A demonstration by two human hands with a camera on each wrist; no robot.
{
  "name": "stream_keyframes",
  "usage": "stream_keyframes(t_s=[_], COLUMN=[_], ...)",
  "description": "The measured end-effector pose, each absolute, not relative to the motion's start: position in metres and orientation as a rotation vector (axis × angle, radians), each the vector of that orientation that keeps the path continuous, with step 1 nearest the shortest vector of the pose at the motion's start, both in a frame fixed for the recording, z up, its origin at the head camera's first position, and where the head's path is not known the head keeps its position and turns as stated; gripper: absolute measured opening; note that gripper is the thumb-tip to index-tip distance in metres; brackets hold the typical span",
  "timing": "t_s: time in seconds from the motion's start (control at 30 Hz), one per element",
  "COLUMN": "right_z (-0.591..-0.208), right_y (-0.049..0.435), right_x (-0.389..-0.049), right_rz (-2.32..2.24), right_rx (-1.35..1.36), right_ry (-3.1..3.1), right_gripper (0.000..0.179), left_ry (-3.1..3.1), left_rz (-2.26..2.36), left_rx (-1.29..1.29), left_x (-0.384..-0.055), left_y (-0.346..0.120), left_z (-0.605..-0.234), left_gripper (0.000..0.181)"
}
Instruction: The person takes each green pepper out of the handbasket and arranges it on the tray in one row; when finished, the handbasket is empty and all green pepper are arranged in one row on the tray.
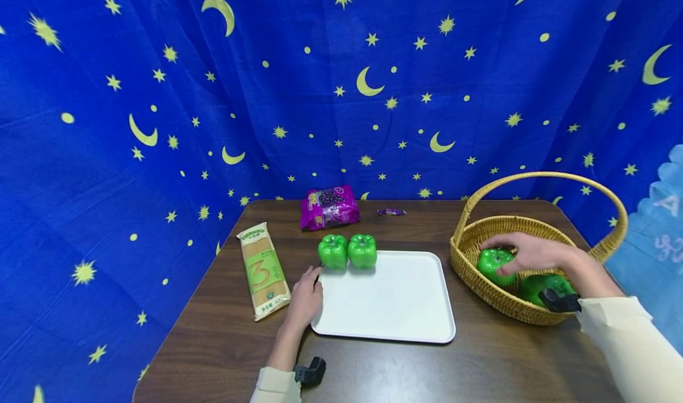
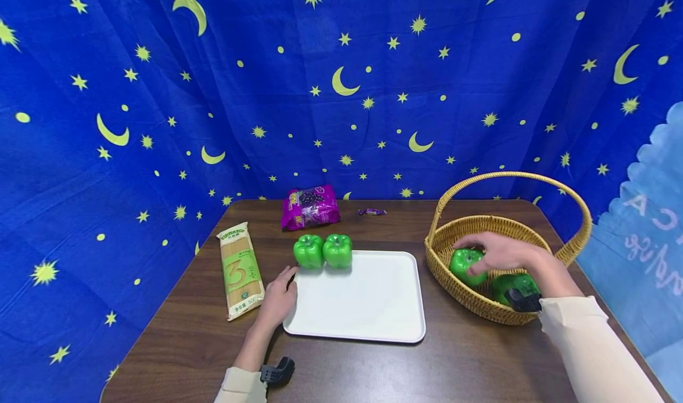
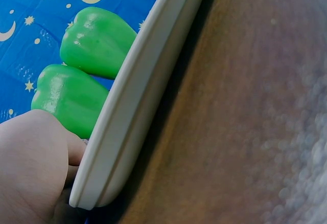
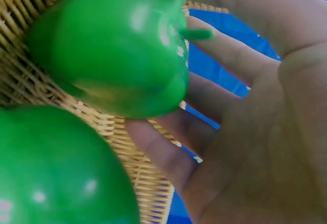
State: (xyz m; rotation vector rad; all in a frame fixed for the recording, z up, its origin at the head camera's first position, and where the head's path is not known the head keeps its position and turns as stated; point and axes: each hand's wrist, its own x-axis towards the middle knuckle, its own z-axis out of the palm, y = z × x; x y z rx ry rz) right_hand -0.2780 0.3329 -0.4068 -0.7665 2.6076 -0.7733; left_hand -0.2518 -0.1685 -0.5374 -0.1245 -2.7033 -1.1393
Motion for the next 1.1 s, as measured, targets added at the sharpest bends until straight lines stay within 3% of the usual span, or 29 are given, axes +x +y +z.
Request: stream_keyframes(t_s=[0.23,1.1], right_z=[-0.413,-0.413], right_y=[0.34,0.338], right_x=[-0.279,-0.275], right_rz=[-0.835,-0.913], right_rx=[-0.778,-0.699], right_ry=[2.666,2.781], right_gripper=[0.058,0.066], left_ry=[-2.697,-2.705], left_rz=[-1.129,-1.116], left_rx=[-0.144,-0.102], left_x=[-0.252,-0.252], left_y=[-0.169,-0.168], left_z=[-0.537,-0.538], left_gripper=[0.037,0.038])
